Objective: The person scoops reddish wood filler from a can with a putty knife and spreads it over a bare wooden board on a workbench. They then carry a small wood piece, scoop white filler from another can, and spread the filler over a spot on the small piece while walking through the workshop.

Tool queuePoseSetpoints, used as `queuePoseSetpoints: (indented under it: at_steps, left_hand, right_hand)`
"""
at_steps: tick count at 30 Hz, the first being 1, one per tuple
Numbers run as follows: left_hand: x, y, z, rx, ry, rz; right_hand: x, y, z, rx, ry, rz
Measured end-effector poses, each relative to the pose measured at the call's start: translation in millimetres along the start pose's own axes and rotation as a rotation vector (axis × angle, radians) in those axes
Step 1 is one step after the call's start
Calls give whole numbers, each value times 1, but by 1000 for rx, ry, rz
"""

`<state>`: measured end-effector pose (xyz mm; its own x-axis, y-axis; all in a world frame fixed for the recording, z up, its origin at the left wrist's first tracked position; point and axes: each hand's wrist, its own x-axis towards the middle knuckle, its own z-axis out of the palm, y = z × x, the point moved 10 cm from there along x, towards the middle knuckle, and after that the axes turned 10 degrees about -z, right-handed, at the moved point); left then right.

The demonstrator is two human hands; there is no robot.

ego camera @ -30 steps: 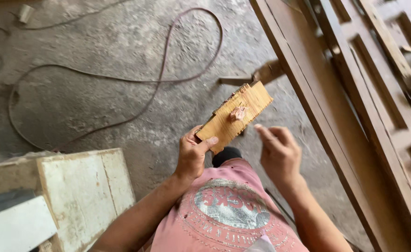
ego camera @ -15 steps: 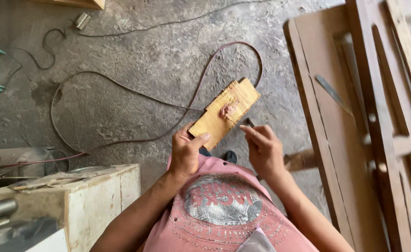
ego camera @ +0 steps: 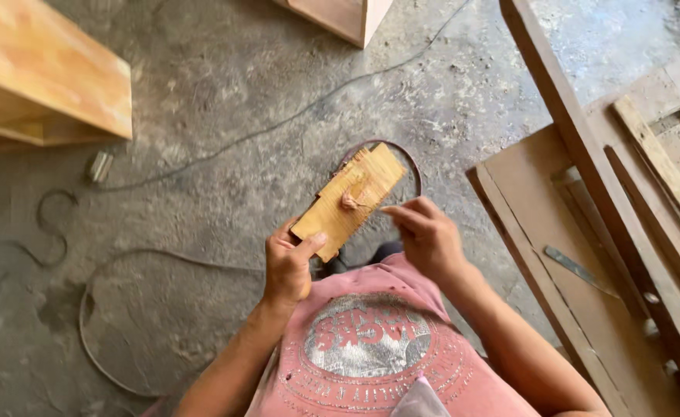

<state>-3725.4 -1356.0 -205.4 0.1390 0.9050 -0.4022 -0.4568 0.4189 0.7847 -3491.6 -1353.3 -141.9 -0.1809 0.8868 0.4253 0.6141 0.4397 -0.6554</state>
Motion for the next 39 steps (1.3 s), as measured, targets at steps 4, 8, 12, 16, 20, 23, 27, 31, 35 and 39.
queuePoseSetpoints:
  at_steps: [4,8,12,16,20,23,27,31,35,39]
  left_hand:
    - [80,37,15,47,-80,-38]
    - [174,53,36,-19,-113,-100]
    - [275,79,71,71,-179,-97]
    - [384,119,131,167,-240,-104]
    - [464,156,215,203,-318,-64]
    - [522,162,281,181,-380,-130]
    - [604,158,373,221,-526,-205]
    - [700,149,475,263,-679,-193]
    - [776,119,588,399,-825,-225]
    - [791,72,694,412,-1017,-304]
  right_hand:
    - [65,26,-6,-149,140,25]
    - [137,73,-6,-138,82,22]
    - [211,138,-10,-234,140,39]
    - [292,207,-33,-237,171,-1]
    - [358,258,-84,-314,418,126]
    - [386,283,-108,-305,425,208]
    - [419,357,-176,-363,571,330]
    - [469,416,-220,-559,641,308]
    - [491,473,-305,-687,712,357]
    - [466,515,-366,-783,862,544]
